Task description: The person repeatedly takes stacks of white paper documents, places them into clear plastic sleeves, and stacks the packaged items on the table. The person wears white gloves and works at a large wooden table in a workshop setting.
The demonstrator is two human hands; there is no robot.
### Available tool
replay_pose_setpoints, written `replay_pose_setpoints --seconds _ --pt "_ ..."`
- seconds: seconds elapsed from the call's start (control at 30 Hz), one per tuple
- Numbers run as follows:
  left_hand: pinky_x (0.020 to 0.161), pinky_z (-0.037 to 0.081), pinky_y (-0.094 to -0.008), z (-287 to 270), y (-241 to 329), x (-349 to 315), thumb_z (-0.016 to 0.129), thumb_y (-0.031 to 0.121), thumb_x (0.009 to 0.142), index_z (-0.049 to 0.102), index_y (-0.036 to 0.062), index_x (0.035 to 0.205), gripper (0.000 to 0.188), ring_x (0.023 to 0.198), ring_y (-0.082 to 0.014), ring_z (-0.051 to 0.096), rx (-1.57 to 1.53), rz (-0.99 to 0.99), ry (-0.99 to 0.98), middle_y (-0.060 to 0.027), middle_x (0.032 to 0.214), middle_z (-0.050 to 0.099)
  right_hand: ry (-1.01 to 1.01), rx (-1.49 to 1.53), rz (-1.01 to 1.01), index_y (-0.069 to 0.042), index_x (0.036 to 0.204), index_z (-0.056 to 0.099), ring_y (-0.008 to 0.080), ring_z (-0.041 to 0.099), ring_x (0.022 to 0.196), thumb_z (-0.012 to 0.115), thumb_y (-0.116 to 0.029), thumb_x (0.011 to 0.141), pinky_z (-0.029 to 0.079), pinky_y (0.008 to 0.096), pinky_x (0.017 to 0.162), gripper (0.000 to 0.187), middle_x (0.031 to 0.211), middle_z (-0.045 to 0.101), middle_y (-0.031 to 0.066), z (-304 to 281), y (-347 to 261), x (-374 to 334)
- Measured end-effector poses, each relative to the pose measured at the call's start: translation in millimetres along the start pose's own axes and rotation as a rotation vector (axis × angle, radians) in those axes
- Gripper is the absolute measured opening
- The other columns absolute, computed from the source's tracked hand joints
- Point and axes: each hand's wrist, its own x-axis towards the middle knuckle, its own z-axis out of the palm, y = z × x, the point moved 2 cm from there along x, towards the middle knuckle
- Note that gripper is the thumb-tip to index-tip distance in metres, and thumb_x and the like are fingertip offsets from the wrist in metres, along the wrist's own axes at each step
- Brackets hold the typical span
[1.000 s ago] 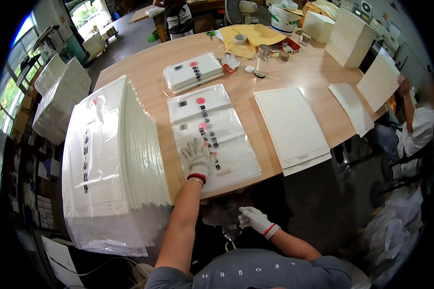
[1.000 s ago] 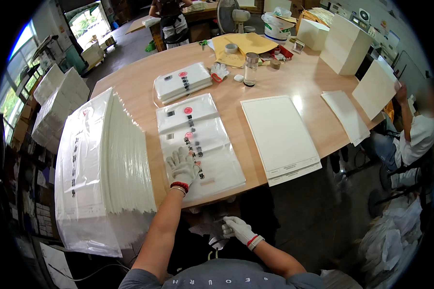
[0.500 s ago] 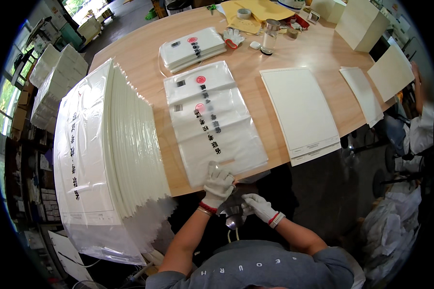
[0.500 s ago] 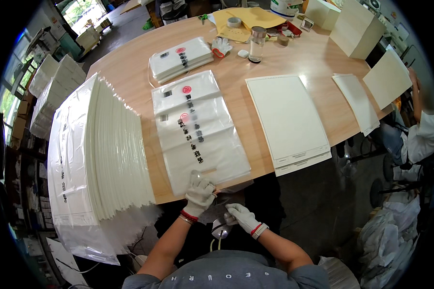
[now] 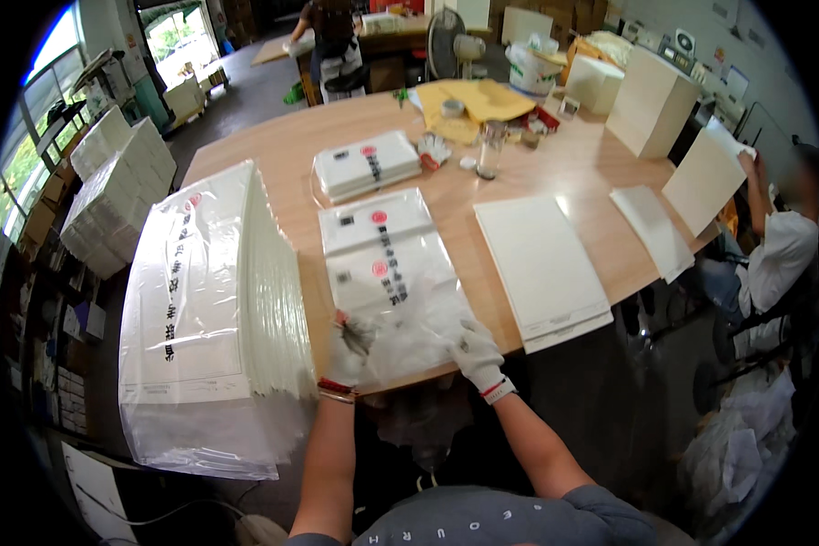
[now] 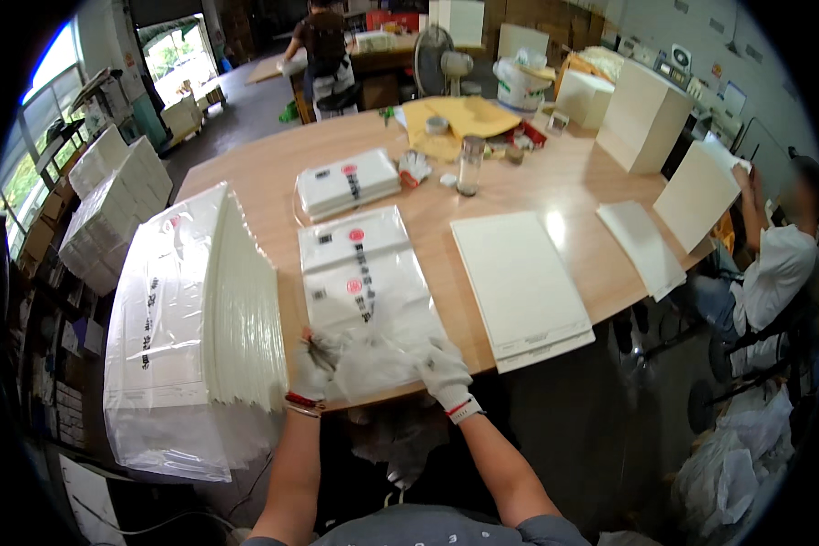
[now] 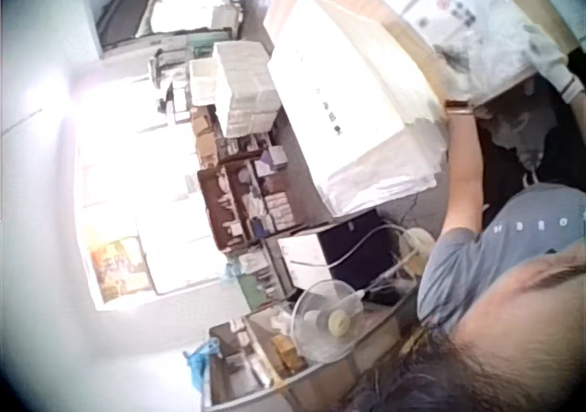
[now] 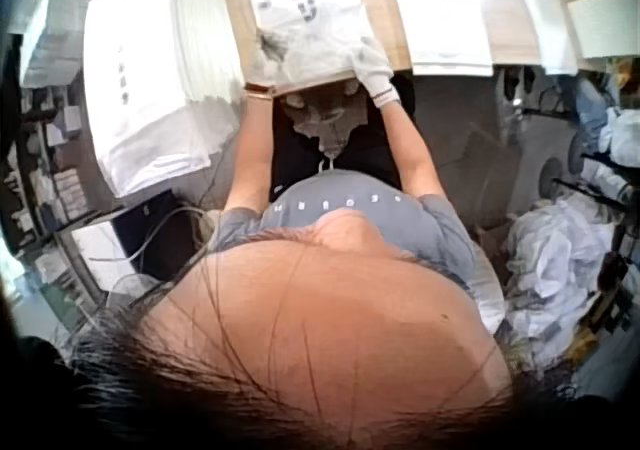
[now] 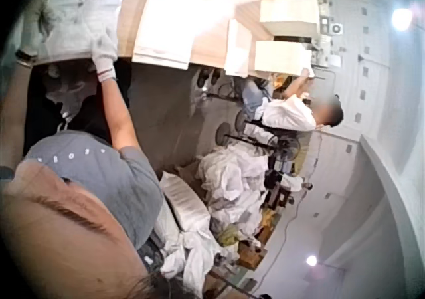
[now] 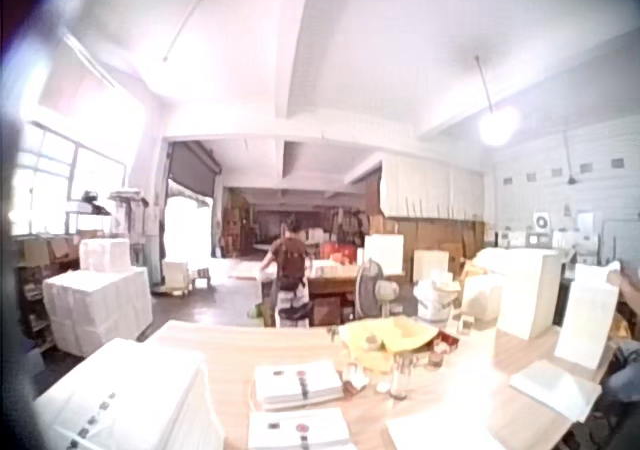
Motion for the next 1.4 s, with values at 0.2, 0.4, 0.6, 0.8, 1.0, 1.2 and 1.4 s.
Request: replay_pose_setpoints --seconds 0.2,0.4,0.6,0.8,1.0,1.2,1.4 --pt "0.058 0.042 -0.0177 36.6 -9.0 5.8 0.054 0.013 0.089 0.044 -0.0005 0.121 0.036 0.070 -0.0058 0.053 0.683 0.033 0.014 -0.0051 0.093 0.064 0.312 0.324 -0.508 -0.005 0.104 0.055 0.0309 0.053 0.104 0.072 -0.016 0.071 0.043 0.0406 0.087 0.038 0.118 0.052 0.0185 -26.6 -76.5 0.1" --pt "0.060 0.046 -0.0264 146.9 -14.7 -37.5 0.060 0.011 0.082 0.041 -0.0010 0.126 0.049 0.072 -0.0135 0.057 1.301 0.217 -0.198 -0.0087 0.097 0.065 -0.453 -0.069 -0.155 -0.005 0.123 0.044 0.0284 0.049 0.112 0.050 -0.025 0.089 0.040 0.0372 0.093 0.040 0.123 0.049 0.0179 125.6 -4.8 33.7" --pt "0.075 0.048 -0.0374 115.1 -15.7 -52.8 0.066 0.004 0.071 0.042 -0.0007 0.127 0.060 0.085 -0.0272 0.060 1.891 0.545 -0.058 -0.0126 0.083 0.060 -0.327 0.513 -0.299 -0.014 0.121 0.053 0.0282 0.056 0.105 0.054 -0.036 0.086 0.045 0.0355 0.087 0.042 0.114 0.058 0.0130 33.3 -47.2 -16.4" --pt "0.090 0.041 -0.0442 102.4 -9.7 -102.3 0.069 0.009 0.070 0.043 -0.0003 0.125 0.061 0.105 -0.0401 0.049 1.959 1.000 0.043 -0.0218 0.113 0.052 -0.107 -0.416 -0.195 -0.007 0.125 0.049 0.0311 0.054 0.106 0.062 -0.037 0.078 0.044 0.0380 0.088 0.057 0.111 0.058 0.0169 -94.8 59.2 -5.6" --pt "0.083 0.047 -0.0401 110.0 -42.0 -165.4 0.067 0.005 0.071 0.052 0.0010 0.111 0.042 0.094 -0.0369 0.058 1.726 1.117 0.095 -0.0167 0.107 0.058 0.074 -0.522 -0.272 -0.003 0.135 0.032 0.0365 0.050 0.103 0.066 -0.040 0.074 0.043 0.0416 0.088 0.079 0.111 0.054 0.0193 -112.3 99.9 -7.8" --pt "0.074 0.050 -0.0286 109.4 -116.5 -144.0 0.058 0.001 0.083 0.061 0.0025 0.093 0.011 0.078 -0.0181 0.062 1.377 0.259 -0.411 -0.0086 0.085 0.064 0.061 -0.537 0.004 -0.008 0.072 0.062 0.0329 0.061 0.063 0.057 -0.041 0.082 0.050 0.0427 0.059 0.035 0.067 0.062 0.0162 -133.3 103.6 22.9" --pt "0.093 0.043 -0.0442 75.1 -187.3 -75.6 0.036 0.036 0.096 0.035 0.0054 0.129 0.045 0.108 -0.0322 0.049 0.103 -0.667 0.030 -0.0188 0.127 0.041 -0.139 -0.631 -0.532 -0.011 0.073 0.063 0.0278 0.062 0.062 0.051 -0.027 0.083 0.049 0.0400 0.050 0.023 0.071 0.062 0.0126 -156.5 -3.5 -24.6"
